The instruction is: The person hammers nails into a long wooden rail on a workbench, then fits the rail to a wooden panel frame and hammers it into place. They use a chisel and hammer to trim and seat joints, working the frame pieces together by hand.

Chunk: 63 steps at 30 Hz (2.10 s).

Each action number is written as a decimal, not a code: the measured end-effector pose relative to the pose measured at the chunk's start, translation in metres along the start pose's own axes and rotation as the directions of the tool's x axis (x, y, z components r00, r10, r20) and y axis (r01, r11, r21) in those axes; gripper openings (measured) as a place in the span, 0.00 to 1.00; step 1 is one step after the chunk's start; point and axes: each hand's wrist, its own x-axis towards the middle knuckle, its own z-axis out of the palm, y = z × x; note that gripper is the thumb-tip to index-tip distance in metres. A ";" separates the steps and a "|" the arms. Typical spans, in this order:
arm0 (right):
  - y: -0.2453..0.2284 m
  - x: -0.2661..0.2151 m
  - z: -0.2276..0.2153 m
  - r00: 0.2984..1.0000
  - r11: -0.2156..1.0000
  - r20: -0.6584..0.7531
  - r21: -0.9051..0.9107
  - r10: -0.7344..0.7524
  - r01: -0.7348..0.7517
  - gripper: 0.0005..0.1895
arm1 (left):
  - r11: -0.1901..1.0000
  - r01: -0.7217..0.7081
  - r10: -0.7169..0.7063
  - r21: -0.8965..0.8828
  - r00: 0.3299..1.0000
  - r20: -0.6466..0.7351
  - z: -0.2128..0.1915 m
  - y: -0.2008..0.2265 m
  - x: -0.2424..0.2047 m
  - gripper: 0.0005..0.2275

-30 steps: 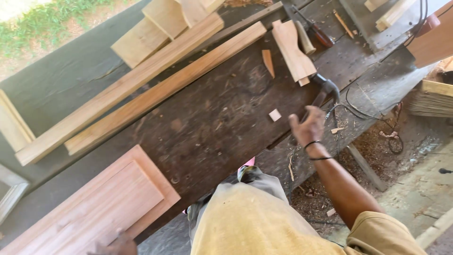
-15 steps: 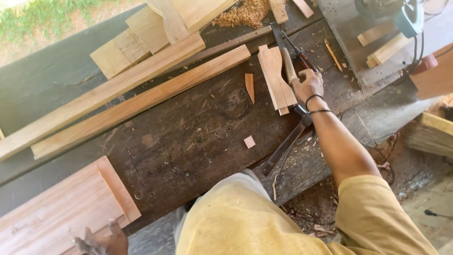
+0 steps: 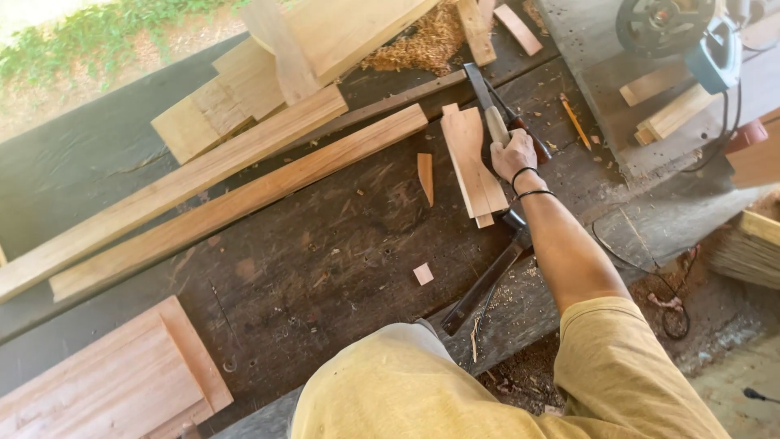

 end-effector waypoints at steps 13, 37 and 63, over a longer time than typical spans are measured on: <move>-0.141 -0.213 -0.088 0.947 0.867 -0.002 0.401 -0.321 0.295 0.09 | 0.663 -0.555 0.701 -0.503 0.695 0.158 -0.042 0.373 0.139 0.23; 0.036 0.001 -0.058 0.996 0.989 0.070 -0.139 0.050 -0.039 0.27 | 0.908 -0.399 0.336 -0.126 0.515 0.788 -0.031 0.274 0.113 0.21; -0.370 -0.384 0.114 0.699 0.757 0.290 0.264 -0.654 0.598 0.23 | 0.940 -0.119 0.314 -0.320 0.673 0.670 -0.120 0.055 0.086 0.12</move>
